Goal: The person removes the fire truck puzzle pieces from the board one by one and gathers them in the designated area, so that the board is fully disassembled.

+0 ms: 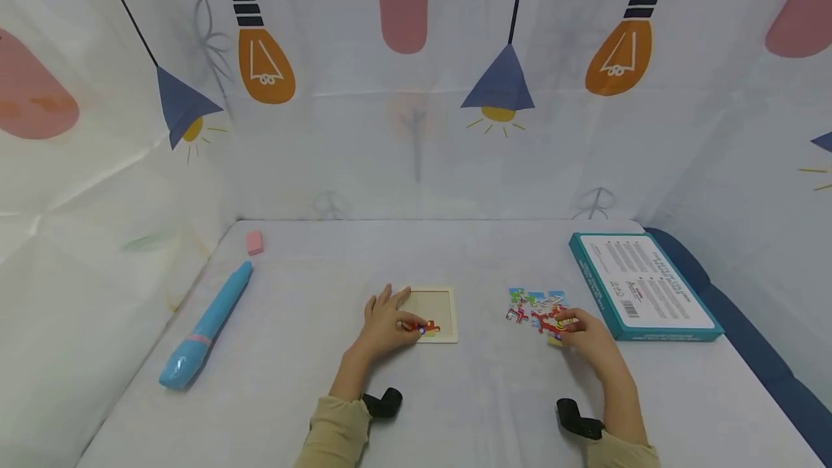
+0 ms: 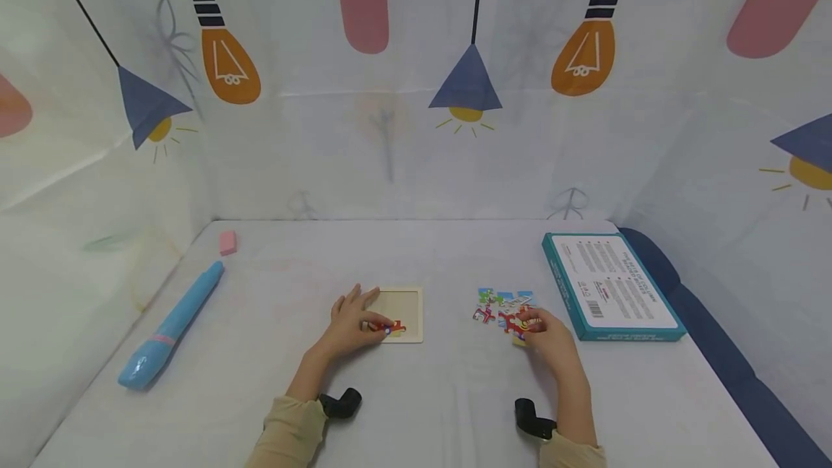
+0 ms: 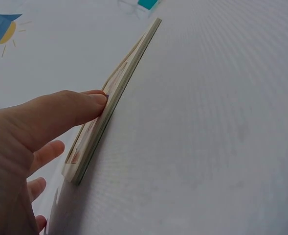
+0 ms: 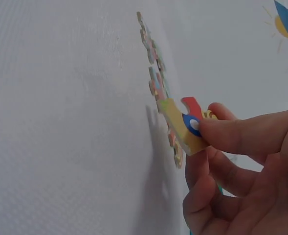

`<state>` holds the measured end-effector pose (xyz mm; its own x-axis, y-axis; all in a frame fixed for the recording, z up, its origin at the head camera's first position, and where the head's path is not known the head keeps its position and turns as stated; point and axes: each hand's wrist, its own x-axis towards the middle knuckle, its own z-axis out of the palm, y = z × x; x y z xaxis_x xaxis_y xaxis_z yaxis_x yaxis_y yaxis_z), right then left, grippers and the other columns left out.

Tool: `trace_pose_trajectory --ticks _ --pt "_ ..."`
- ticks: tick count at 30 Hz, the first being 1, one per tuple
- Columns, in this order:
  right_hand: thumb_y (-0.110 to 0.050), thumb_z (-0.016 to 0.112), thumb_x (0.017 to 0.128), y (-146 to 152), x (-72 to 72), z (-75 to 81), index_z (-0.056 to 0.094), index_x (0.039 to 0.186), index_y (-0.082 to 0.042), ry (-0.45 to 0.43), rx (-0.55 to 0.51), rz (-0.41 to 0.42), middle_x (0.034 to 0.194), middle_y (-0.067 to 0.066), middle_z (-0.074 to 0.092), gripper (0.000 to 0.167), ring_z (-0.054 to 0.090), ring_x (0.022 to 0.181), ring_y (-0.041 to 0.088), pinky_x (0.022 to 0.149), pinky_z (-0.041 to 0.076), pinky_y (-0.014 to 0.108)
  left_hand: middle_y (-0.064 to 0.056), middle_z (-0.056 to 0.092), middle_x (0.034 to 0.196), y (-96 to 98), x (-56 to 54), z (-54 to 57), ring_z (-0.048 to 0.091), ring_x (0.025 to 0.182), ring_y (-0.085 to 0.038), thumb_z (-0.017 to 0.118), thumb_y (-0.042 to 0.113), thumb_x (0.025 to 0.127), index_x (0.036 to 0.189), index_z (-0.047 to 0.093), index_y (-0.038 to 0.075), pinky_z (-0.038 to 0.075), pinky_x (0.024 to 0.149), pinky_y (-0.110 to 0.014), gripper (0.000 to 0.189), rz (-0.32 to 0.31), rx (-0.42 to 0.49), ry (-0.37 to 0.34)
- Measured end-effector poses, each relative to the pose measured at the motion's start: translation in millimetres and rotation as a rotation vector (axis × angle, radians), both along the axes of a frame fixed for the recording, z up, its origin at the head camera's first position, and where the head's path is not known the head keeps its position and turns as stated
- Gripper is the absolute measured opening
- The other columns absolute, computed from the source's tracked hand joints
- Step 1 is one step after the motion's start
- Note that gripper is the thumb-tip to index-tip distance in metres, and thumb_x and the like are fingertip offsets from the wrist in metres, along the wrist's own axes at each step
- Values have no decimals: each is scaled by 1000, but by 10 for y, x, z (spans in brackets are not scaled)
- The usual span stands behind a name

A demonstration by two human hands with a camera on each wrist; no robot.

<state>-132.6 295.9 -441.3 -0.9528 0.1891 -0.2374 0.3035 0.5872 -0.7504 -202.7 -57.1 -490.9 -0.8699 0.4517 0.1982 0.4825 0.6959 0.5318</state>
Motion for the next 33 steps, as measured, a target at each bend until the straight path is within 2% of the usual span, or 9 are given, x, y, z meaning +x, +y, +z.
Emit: trace_pose_trajectory --ticks 5,12,16,21,27,33 --pt "-4 53 86 70 2 -50 52 118 4 -37 51 -44 102 22 52 33 49 88 29 67 43 31 -11 41 142 -12 -2 -22 14 137 -42 72 29 76 93 75 27 9 102 -63 17 -4 9 0" --pt "-6 58 87 85 -7 -95 54 116 5 -45 155 -74 94 20 54 32 49 84 29 65 43 31 -10 40 143 -13 -4 -24 14 137 -42 72 29 76 95 75 27 9 102 -64 19 -3 6 -11" --pt "-4 61 84 75 -19 -112 51 116 6 -26 182 -89 90 19 52 35 48 83 29 66 43 33 -10 39 143 -12 -13 -14 15 137 -42 72 30 77 105 72 27 8 103 -63 28 -4 -12 -18" --pt "-7 63 83 48 -41 -92 51 116 6 3 230 -83 97 24 50 38 46 86 34 68 44 38 -10 38 144 -19 -20 13 15 137 -40 72 33 76 120 63 24 6 103 -64 46 21 -13 -35" --pt "-12 57 88 -104 -102 -47 50 118 4 102 154 -54 100 21 53 35 51 88 30 66 46 31 -13 39 143 -40 -6 29 17 137 -41 65 35 80 123 61 21 3 101 -66 46 58 -9 -35" --pt "-12 59 88 -414 -217 -66 55 116 0 216 108 -8 102 17 57 30 53 92 28 72 48 33 -15 41 141 -60 5 38 18 136 -43 63 34 80 122 61 18 1 100 -68 45 111 -21 -8"
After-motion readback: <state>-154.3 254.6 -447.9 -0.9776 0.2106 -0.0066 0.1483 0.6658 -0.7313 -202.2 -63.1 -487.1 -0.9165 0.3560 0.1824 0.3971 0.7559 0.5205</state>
